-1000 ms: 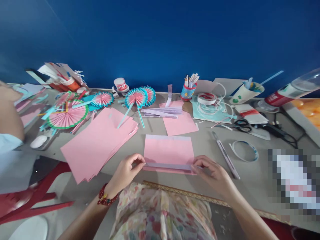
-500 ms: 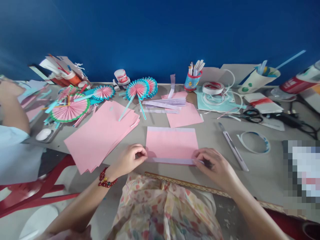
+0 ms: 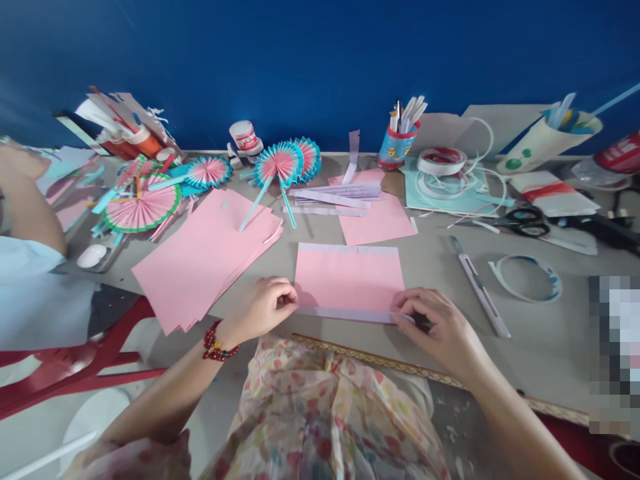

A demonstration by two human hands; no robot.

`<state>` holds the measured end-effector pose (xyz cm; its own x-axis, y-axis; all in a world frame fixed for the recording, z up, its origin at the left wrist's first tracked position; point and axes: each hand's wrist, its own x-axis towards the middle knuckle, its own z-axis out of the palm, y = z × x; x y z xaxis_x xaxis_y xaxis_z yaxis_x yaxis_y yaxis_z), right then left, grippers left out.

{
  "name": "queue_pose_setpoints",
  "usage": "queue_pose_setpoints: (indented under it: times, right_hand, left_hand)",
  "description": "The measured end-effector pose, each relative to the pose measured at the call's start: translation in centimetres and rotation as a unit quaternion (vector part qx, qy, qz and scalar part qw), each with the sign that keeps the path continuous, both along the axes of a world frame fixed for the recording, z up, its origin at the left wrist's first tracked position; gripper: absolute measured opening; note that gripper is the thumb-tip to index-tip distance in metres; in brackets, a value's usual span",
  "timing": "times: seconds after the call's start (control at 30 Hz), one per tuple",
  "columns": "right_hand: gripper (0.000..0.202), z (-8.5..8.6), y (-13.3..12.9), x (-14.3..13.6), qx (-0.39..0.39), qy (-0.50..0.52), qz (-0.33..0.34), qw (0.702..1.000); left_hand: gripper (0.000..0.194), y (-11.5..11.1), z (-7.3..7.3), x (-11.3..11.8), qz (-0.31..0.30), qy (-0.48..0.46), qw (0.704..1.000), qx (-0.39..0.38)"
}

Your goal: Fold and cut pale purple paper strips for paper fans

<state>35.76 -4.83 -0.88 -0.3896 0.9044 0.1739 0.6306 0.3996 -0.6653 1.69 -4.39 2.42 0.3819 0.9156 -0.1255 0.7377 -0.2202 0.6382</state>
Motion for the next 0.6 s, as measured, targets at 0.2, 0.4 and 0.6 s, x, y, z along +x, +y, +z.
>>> queue_pose_setpoints:
  times: [0.2, 0.4, 0.6]
  right_hand:
    - [0.02, -0.13, -0.14, -0.04, -0.002, -0.008, -0.001, 1.0]
    - [0.019, 0.01, -0.11, -0.08, 0.004, -0.011, 0.003, 1.0]
    - [0.019, -0.12, -0.11, -0.13, 0.008, -0.012, -0.001, 1.0]
  left_hand:
    - [0.012, 0.06, 0.17, 0.1, -0.003, 0.007, 1.0, -0.005]
    - [0.013, 0.13, 0.35, 0.32, -0.006, 0.007, 1.0, 0.004]
    - [0.013, 0.12, 0.36, 0.3, -0.01, 0.013, 1.0, 0.009]
